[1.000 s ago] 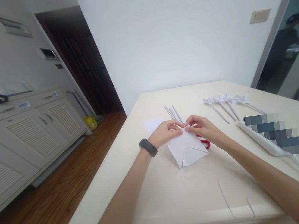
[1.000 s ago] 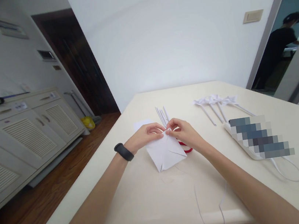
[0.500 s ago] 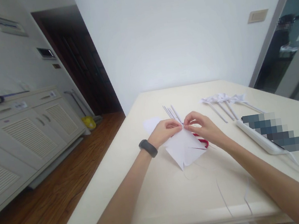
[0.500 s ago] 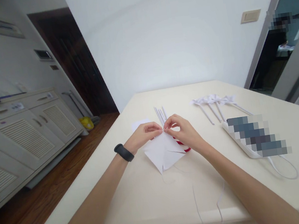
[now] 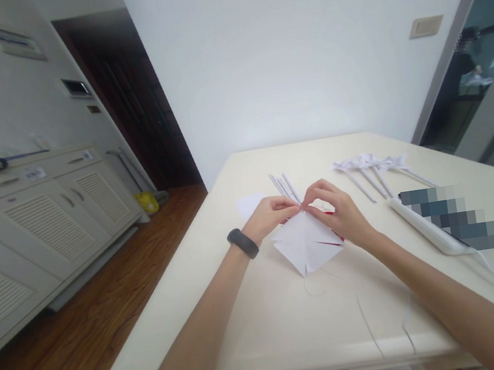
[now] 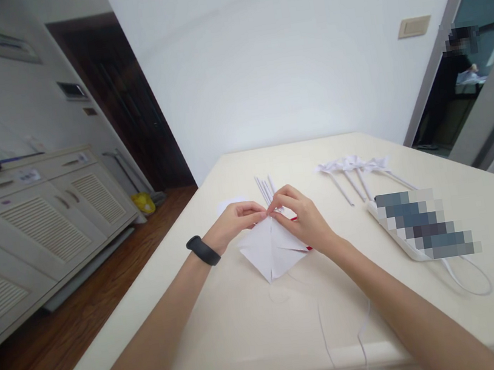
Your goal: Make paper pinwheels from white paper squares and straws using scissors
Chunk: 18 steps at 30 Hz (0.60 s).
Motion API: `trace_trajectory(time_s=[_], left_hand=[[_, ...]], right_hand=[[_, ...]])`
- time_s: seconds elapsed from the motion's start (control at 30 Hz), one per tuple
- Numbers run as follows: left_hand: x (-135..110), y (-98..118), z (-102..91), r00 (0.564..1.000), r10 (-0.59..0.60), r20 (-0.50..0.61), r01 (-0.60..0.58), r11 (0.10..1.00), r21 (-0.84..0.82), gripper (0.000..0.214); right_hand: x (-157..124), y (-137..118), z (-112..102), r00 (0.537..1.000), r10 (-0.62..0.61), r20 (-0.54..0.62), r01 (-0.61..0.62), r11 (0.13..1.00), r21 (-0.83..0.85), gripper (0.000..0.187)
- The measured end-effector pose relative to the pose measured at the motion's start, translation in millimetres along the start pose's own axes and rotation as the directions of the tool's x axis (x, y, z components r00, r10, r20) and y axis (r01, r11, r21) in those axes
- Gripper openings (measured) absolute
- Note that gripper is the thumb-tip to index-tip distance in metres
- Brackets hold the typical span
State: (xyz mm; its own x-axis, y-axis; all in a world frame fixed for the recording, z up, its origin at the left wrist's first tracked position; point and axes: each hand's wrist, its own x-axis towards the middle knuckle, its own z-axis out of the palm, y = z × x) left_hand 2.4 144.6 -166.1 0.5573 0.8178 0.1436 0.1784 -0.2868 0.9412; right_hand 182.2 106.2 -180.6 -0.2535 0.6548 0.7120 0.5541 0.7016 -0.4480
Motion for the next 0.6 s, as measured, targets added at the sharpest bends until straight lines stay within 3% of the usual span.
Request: trace_trajectory(time_s=[0.6], left_hand=[[-1.0,3.2,-1.8,0.999,-0.041,0.033,0.042,0.999,-0.029,0.024]], right_hand=[[-1.2,7.0,-3.4,0.997,-0.074,0.035,0.076,0.996,-0.047,0.017]])
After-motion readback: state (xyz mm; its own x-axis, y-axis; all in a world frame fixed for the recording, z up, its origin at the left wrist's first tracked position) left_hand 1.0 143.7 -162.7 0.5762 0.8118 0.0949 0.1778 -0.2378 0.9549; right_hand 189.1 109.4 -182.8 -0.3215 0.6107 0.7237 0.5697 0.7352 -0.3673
